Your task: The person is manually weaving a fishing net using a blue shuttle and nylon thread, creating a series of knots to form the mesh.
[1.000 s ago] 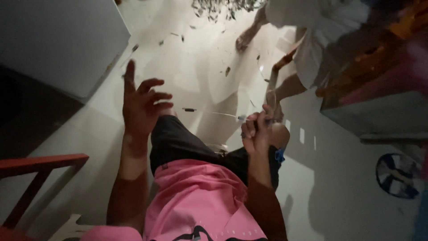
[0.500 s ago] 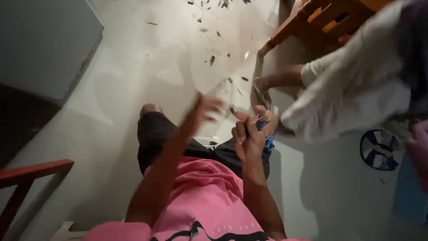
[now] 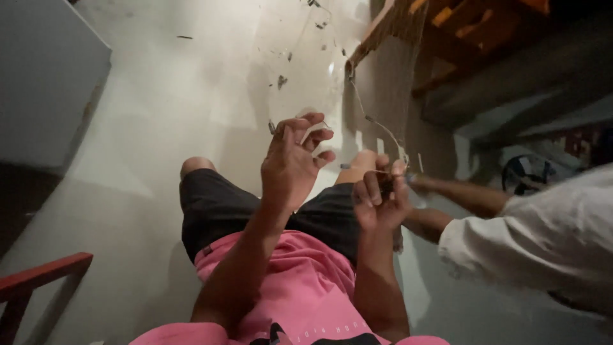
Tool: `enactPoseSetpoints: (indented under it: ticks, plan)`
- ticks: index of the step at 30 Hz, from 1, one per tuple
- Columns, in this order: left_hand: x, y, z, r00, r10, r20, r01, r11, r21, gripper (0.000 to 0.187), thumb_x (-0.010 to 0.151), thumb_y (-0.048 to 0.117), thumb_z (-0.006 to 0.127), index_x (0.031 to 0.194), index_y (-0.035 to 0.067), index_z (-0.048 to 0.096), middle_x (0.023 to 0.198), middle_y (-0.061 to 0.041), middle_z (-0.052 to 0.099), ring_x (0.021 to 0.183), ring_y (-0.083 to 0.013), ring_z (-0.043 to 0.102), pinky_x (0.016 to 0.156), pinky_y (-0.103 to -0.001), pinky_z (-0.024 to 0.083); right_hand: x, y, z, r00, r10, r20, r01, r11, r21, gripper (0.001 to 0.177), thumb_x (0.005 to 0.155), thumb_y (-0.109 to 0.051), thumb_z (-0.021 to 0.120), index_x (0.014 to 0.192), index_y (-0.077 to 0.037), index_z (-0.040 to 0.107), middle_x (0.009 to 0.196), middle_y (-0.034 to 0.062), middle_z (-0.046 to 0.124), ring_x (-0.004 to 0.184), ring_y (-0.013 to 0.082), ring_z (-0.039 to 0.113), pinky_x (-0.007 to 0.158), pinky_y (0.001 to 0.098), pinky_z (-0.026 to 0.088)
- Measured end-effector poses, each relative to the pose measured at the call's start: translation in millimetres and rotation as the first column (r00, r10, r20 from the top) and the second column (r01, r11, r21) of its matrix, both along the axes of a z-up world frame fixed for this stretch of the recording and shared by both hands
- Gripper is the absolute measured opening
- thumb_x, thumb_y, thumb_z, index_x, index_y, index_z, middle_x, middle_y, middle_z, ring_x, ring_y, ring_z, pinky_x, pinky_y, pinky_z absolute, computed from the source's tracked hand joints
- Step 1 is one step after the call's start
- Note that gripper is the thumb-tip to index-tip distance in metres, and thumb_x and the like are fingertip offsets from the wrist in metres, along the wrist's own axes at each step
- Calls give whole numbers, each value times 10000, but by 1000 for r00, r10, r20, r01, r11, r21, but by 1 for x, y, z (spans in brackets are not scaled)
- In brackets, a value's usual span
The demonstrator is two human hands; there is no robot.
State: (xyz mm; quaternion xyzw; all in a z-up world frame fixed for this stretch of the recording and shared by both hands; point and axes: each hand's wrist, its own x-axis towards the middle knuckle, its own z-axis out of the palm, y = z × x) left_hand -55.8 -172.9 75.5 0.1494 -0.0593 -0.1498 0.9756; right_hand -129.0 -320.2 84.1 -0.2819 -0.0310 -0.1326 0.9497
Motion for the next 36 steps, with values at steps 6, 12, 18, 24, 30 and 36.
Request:
enactPoseSetpoints:
  ticks: [6,12,18,24,30,36]
  plan:
    - [5,5,5,977,-155,147,175,975,-134,209,998,389,453,1107,258,576,1458,-72,386,1256,-272,488,870,-458,552,1,-21,-30,957,183,226,-195,980,31,197,992,-340,482,961,-147,467,1079,32,642,530,61,414,509,191,392]
    - [12,12,10,951,-248,184,288,927,-241,118,952,353,543,1015,264,587,1497,-149,321,1274,-318,481,818,-519,571,-6,-24,-43,983,158,93,-165,984,73,178,983,-364,439,962,-190,467,1049,5,624,476,58,386,462,195,385]
    - [17,4,-8,967,-128,222,173,966,-194,147,918,180,613,958,210,475,1400,-187,444,845,-189,641,604,-281,532,-5,-17,-50,976,168,140,-182,979,90,303,1009,-402,383,952,-154,547,1077,14,634,492,41,447,461,186,379]
    - [14,-9,-5,975,-179,-131,160,977,-144,151,973,97,485,1058,221,479,1016,-95,667,526,-76,495,440,-202,370,-8,-13,-47,971,186,148,-207,968,144,321,1018,-376,376,936,-123,555,1049,71,650,479,52,439,473,198,396]
    - [12,-16,10,895,-441,75,446,892,-73,162,984,214,496,910,71,509,613,6,452,393,-18,345,358,-154,267,-24,-25,-42,975,168,142,-180,981,75,297,1016,-341,385,925,-105,542,1023,78,652,459,60,414,456,193,367]
    - [2,11,9,966,-260,16,254,955,153,176,1009,224,420,874,134,486,989,-110,502,861,-241,573,419,-258,483,-33,-21,-47,986,127,104,-130,991,23,282,1020,-327,386,944,-99,533,1042,88,647,468,63,409,470,199,375]
